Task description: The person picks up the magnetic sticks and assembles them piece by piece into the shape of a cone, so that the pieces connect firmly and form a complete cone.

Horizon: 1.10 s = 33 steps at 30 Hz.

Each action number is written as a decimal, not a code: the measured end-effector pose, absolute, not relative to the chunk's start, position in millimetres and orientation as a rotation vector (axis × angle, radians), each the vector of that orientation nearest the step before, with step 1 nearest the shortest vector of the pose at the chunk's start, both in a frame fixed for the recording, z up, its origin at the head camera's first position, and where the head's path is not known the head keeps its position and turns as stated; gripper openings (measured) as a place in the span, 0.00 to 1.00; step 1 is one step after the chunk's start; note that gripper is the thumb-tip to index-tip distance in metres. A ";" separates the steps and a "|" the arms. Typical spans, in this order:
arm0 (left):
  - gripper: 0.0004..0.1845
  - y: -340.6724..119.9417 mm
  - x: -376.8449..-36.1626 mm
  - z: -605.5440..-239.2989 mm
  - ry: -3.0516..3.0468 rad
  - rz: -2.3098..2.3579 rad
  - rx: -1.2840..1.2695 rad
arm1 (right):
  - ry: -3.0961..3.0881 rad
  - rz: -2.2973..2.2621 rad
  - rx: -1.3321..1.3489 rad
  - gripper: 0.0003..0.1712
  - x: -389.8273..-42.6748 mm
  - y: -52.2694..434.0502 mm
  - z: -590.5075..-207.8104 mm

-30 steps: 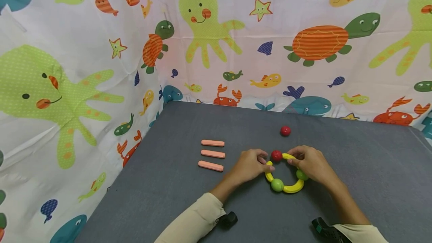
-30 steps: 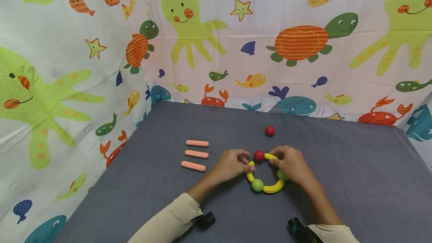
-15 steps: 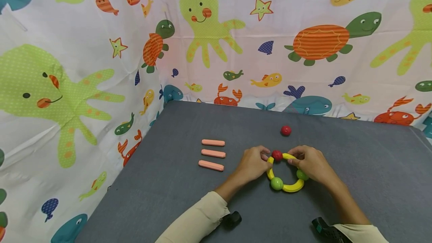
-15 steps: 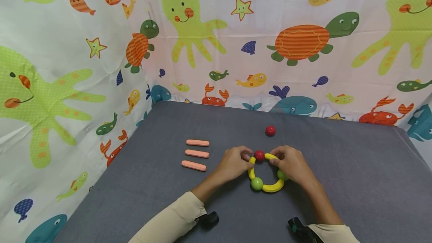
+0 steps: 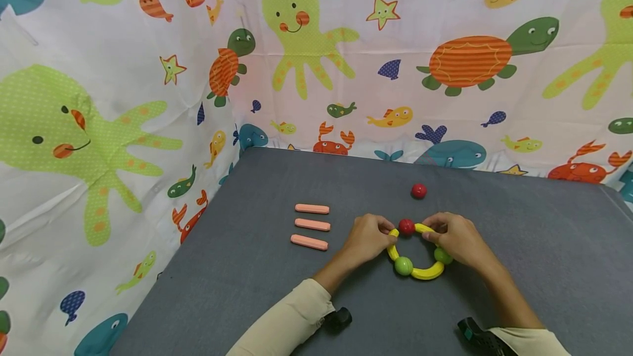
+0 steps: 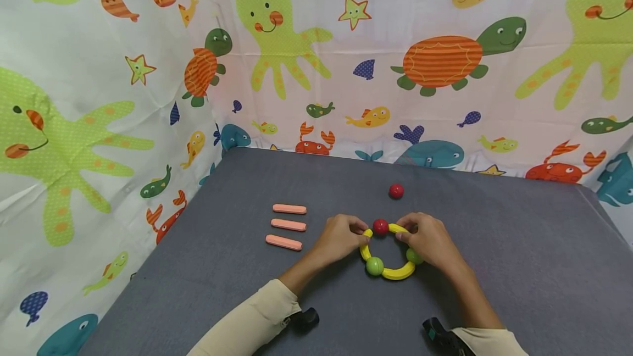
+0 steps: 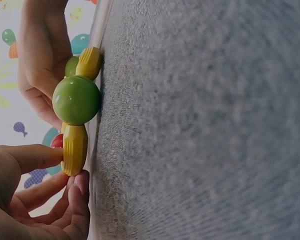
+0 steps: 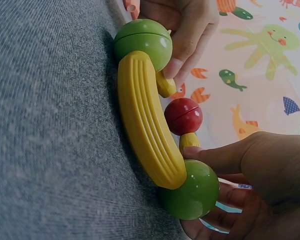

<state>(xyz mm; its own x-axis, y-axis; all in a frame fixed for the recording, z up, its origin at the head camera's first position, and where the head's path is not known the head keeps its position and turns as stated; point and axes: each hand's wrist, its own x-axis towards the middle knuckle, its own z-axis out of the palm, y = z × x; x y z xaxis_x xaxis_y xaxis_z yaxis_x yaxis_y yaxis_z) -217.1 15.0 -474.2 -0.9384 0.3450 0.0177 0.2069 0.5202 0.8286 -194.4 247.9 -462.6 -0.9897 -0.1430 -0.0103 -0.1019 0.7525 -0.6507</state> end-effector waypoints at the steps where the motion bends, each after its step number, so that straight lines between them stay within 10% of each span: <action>1: 0.09 15.3 -217.3 -474.0 2.606 1.386 0.476 | 2.887 -1.065 -0.204 0.11 -194.4 248.0 -462.6; 33: 0.10 18.9 -222.4 -479.3 2.607 1.365 0.527 | 2.825 -1.070 -0.148 0.13 -193.2 248.7 -462.7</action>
